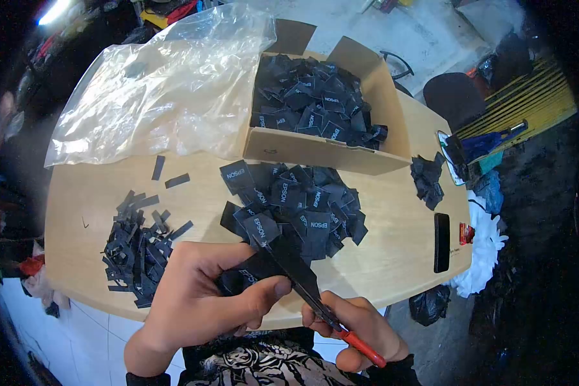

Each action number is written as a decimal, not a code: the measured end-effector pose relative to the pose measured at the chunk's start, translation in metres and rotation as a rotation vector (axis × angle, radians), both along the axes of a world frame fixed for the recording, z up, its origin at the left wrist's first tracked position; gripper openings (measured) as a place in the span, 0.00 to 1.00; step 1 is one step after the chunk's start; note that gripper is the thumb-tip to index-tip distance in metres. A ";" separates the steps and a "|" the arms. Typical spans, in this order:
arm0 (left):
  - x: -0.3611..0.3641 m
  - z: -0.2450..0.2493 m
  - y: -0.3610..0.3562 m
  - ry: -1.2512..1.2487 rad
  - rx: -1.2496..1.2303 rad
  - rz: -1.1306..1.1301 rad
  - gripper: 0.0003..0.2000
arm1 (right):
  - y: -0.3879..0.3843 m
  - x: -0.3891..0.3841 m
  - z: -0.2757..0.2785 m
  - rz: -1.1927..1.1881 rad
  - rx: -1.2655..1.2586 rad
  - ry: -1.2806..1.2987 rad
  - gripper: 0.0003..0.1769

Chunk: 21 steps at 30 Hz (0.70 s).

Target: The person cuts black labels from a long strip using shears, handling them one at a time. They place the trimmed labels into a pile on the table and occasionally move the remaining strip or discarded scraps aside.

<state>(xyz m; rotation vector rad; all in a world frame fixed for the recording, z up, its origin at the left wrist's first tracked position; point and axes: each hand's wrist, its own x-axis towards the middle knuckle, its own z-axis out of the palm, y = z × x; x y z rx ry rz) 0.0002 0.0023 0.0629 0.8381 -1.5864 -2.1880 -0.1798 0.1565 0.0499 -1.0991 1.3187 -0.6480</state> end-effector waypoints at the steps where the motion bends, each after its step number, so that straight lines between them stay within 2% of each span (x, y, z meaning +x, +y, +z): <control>1: 0.000 0.000 -0.001 0.000 0.001 0.001 0.06 | -0.001 0.001 0.003 0.000 0.001 0.013 0.46; 5: 0.001 0.000 -0.001 -0.013 -0.034 0.001 0.06 | -0.005 0.002 0.011 0.027 0.073 0.068 0.46; 8: 0.003 -0.004 0.000 -0.005 -0.023 0.005 0.06 | -0.004 0.002 0.006 -0.001 0.017 0.002 0.44; 14: 0.004 -0.007 -0.001 0.084 -0.003 0.001 0.06 | -0.004 -0.001 0.013 0.038 0.013 0.034 0.37; 18: 0.004 -0.008 0.000 0.080 -0.009 0.007 0.06 | -0.003 0.001 0.012 0.028 0.073 0.044 0.36; 21: 0.005 -0.007 -0.002 0.071 -0.004 -0.011 0.06 | -0.002 0.002 0.010 -0.013 0.007 0.040 0.36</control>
